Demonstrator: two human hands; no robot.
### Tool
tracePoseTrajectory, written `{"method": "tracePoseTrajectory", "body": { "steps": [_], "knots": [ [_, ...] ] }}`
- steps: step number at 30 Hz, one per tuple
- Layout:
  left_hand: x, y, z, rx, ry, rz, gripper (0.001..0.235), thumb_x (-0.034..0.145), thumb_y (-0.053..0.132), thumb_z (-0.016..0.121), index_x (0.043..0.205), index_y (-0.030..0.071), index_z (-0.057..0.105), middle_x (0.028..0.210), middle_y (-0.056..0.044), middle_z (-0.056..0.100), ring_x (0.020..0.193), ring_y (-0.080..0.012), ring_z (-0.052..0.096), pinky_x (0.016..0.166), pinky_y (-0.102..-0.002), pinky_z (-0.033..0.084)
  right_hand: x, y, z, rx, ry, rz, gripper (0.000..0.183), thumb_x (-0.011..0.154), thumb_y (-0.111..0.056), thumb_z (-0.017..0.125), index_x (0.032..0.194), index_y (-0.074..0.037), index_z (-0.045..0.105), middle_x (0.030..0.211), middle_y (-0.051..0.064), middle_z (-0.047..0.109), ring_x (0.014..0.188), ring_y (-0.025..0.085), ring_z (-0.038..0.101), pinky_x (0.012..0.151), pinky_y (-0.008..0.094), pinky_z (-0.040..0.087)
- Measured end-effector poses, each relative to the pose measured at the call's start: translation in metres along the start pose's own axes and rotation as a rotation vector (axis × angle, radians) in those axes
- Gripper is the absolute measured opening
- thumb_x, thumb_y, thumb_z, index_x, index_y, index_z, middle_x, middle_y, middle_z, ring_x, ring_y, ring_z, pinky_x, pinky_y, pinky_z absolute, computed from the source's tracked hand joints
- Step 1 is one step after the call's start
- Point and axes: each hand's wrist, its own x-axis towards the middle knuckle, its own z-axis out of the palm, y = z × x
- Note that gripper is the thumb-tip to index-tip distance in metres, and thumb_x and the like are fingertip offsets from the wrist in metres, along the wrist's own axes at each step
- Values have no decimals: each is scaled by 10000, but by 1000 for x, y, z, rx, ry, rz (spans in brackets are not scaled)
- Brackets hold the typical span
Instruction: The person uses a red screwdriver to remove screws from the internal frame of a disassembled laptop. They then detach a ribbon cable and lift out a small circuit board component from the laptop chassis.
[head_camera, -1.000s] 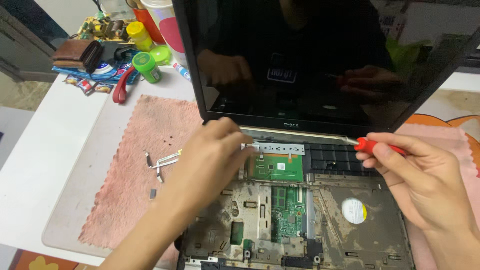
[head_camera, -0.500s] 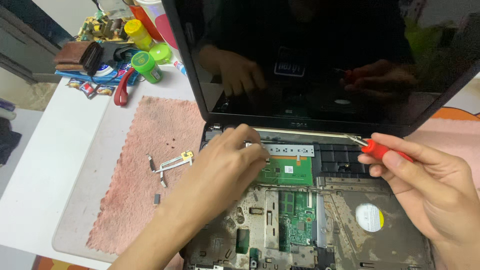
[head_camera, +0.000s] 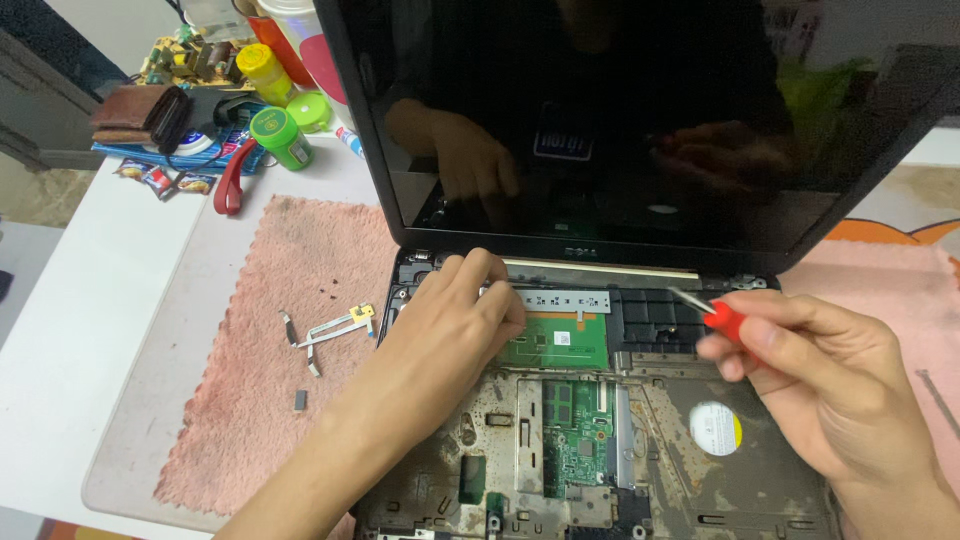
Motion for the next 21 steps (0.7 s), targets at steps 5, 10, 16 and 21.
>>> {"method": "tracePoseTrajectory", "body": {
  "steps": [5,10,16,21],
  "knots": [
    [-7,2,-2,-67,52,-76,171,1103,108,772,1006,83,633,1194,-127,610,930,-329,572,794,-461,476,0,-9,4,-35,82,44,129,1021,1,724,1103,-52,639,1193,288,792,912,401,835,770,402,651],
    [-12,-4,-6,-55,65,-120,186,1007,114,821,1135,95,688,1204,-111,642,987,-349,606,857,-482,502,-1,-46,52,-232,-33,58,539,1011,99,639,1543,13,661,1096,281,757,874,406,757,807,480,631],
    [-15,-6,-7,-34,92,-150,171,1054,162,817,1184,118,715,1189,-95,653,978,-342,611,843,-490,506,12,-57,107,-956,-310,-313,308,943,-163,888,1247,-186,928,958,-15,710,788,102,655,691,256,541],
    [-26,-5,-15,-27,116,-197,142,1020,169,797,1124,159,701,1158,-79,652,1030,-361,625,873,-501,503,44,-43,127,-1192,-483,-379,365,973,-250,855,1337,-234,882,963,-33,654,611,135,600,742,325,531]
  ]
}}
